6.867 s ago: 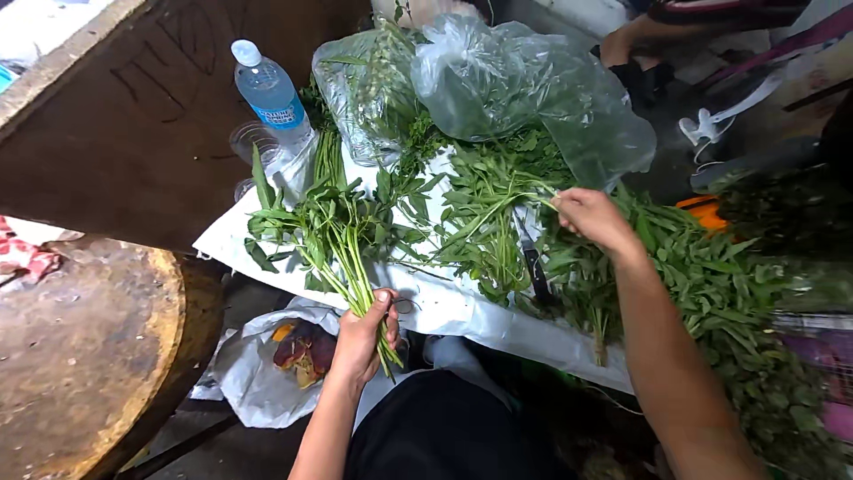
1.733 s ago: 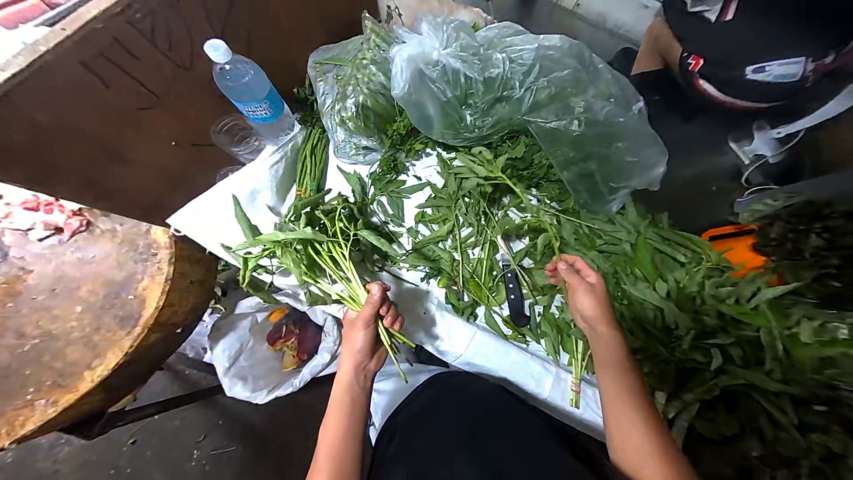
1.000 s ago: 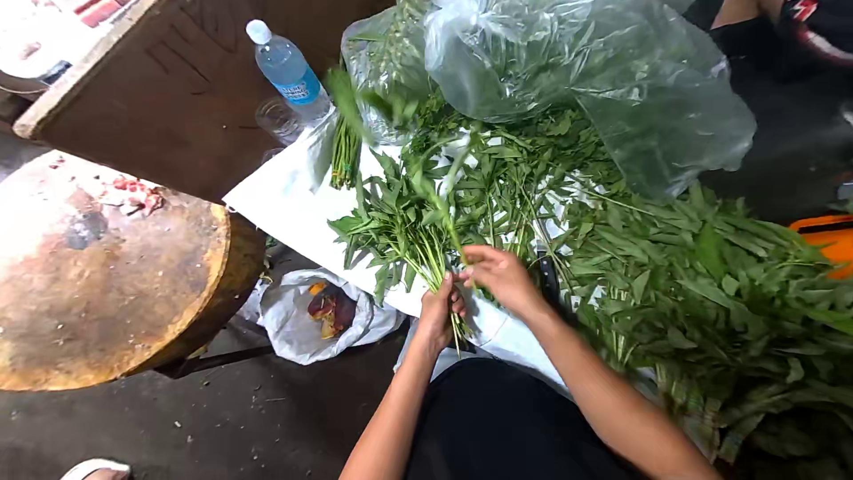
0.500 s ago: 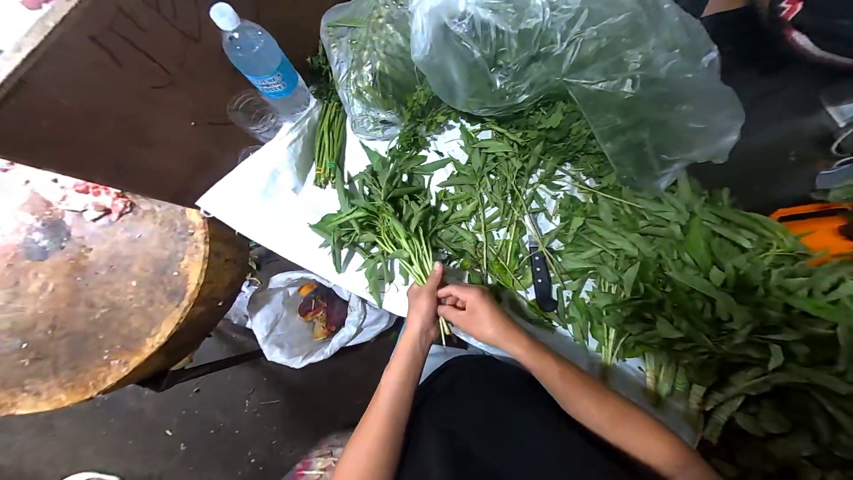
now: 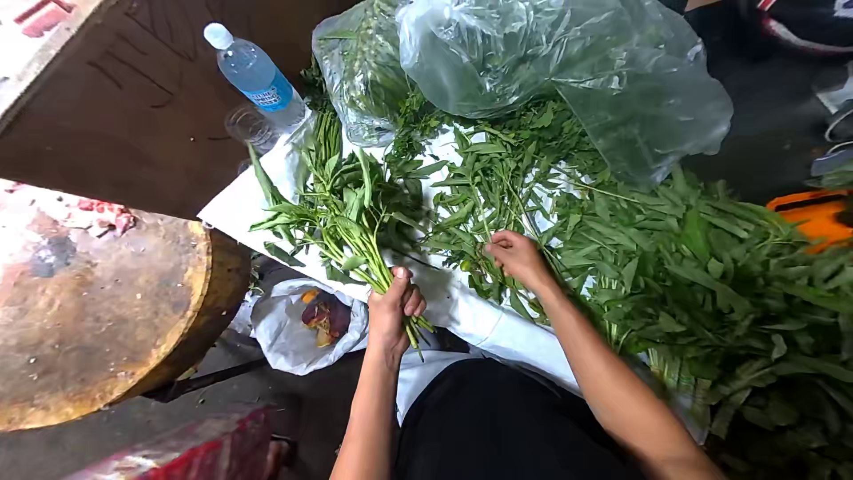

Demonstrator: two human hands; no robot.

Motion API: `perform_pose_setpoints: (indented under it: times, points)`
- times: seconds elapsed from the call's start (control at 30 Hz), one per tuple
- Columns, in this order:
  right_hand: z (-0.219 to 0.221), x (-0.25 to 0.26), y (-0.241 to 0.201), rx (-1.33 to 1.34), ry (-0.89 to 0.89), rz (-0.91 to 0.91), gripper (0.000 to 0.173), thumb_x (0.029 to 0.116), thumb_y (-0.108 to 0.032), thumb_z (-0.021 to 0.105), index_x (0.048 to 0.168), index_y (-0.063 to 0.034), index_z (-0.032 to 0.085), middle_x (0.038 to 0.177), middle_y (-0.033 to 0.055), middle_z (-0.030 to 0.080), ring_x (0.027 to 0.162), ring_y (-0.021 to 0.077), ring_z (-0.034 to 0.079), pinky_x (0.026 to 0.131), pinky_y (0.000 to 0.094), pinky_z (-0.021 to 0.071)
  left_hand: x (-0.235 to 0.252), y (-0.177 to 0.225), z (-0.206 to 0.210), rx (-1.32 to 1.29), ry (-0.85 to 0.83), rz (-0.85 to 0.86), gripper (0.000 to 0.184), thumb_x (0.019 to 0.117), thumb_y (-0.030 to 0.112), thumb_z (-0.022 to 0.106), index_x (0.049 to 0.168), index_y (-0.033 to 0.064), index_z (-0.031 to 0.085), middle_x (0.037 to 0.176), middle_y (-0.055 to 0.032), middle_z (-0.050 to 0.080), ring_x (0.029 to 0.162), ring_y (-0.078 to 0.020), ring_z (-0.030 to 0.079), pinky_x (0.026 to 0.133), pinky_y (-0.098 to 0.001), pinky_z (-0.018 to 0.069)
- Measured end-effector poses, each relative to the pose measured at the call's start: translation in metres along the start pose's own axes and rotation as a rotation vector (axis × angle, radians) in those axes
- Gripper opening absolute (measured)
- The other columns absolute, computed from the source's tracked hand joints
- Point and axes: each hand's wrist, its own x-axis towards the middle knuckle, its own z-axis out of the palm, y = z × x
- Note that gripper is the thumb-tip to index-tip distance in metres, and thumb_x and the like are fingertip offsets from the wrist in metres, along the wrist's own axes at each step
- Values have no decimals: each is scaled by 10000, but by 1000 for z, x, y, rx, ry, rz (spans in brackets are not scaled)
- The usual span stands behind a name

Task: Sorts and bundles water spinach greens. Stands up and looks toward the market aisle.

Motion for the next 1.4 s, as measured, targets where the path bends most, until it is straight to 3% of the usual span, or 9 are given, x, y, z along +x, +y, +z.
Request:
perform_pose_setpoints:
  times: [0.13,0.4,0.57,0.67,0.8,0.93,1.03,1.13,1.4]
  points:
    - [-23,-23,19,298,-90,-102,256,1024,-151,612,1234,-9,646,962,68,711,591,86,587,491,221,473,-8,-4,-11,-1,20,-16,220,1079,177,426,936,81,563,475,52,413,380,-67,450,434,-234,475]
    - [-32,-48,28,276,-41,-174,257,1005,-131,627,1218,8,668,924,46,710,569,49,557,493,193,463,-12,-6,-11,-20,0,-30,216,1079,188,429,944,88,564,483,58,409,375,-57,447,414,-222,466]
    - [-14,-40,7,-218,-58,-336,319,1006,-279,629,1237,-82,729,1138,98,690,924,136,648,825,292,546,-14,4,-11,-15,-28,9,223,1078,205,421,965,89,574,487,65,413,380,-55,450,421,-221,470]
    - [-28,-6,13,-409,208,-265,350,1023,-256,600,1298,-58,687,1225,188,664,1093,313,661,964,489,542,-18,11,-12,-30,-27,39,232,1078,201,420,965,82,584,485,60,420,378,-56,452,413,-215,462]
    - [-50,33,19,-557,315,-1,341,1009,-246,619,1287,-60,684,1312,216,619,1178,391,623,992,601,494,-24,13,-17,-27,-6,44,235,1080,198,410,954,91,578,482,59,418,375,-55,450,406,-217,457]
    - [-66,29,11,-379,325,-107,287,1030,-236,603,1165,-11,719,1186,210,670,1115,352,647,999,558,502,-27,11,-25,-48,11,46,226,1075,195,428,956,85,585,480,57,412,375,-55,449,408,-220,461]
    - [-84,7,-1,-74,345,-202,293,1057,-239,580,1255,-50,683,991,118,711,781,194,676,721,385,577,-28,9,-29,-64,18,45,225,1079,194,418,971,83,581,482,58,412,376,-54,453,411,-219,469]
    - [-94,-11,-4,239,322,-292,296,1075,-225,531,1292,-80,670,762,10,606,544,77,530,489,227,472,-26,7,-31,-81,18,40,225,1082,202,423,977,82,581,491,59,411,379,-54,449,412,-219,465]
    - [-99,-30,3,469,294,-345,401,1030,-126,356,1296,-12,633,744,-23,581,514,53,470,461,198,411,-18,8,-21,-54,-12,26,204,1071,208,452,976,84,584,496,57,413,381,-58,451,410,-222,467]
